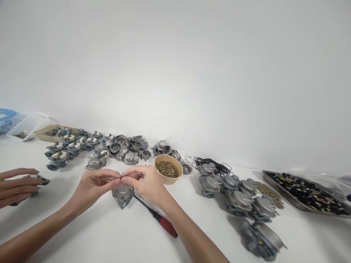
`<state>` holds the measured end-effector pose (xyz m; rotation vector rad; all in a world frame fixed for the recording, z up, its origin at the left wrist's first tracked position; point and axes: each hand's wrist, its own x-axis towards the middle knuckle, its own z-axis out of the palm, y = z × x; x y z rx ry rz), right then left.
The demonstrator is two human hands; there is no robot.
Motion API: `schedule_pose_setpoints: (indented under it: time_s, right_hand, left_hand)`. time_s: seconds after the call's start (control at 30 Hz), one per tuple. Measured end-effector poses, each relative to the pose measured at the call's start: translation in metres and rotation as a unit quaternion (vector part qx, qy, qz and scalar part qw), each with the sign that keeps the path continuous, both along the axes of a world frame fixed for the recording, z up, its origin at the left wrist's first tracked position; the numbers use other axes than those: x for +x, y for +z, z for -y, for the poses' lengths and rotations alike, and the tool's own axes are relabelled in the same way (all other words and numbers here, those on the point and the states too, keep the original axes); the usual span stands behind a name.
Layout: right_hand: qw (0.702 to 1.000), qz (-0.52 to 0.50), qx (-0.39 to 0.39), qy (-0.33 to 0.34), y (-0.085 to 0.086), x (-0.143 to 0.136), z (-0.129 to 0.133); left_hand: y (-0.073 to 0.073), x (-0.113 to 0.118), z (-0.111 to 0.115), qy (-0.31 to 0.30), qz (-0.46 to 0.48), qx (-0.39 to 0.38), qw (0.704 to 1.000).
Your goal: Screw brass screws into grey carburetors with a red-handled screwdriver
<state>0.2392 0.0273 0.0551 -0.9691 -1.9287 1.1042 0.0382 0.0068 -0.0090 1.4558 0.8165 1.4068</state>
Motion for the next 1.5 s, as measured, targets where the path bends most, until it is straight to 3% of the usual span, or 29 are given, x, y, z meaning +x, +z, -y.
schedule_pose_setpoints:
  time_s: [0.17,0.27,0.63,0.87,1.23,1.5]
  right_hand:
    - [0.996,0.05,0.069,-0.028,0.005,0.009,-0.008]
    - [0.993,0.081,0.072,-0.047,0.007,0.017,-0.016]
    - [0.99,0.133,0.043,-0.02,0.002,0.022,-0.018]
    - [0.965,0.234,0.117,-0.017,0.009,0.017,-0.01]
    - [0.954,0.25,0.16,0.046,0.006,0.021,-0.015]
    - [0.941,0.287,0.168,0.062,0.001,0.023,-0.018]
  left_hand:
    - [0.007,-0.021,-0.013,0.055,-0.127,0.126,0.982]
    - [0.01,-0.036,-0.022,0.059,-0.202,0.171,0.963]
    - [0.01,-0.057,-0.022,-0.056,-0.344,0.163,0.923]
    - [0.014,-0.059,-0.017,-0.097,-0.366,0.169,0.91]
    - [0.0,-0.058,-0.018,-0.081,-0.392,0.183,0.898]
    - [0.002,-0.056,-0.017,-0.084,-0.388,0.198,0.896]
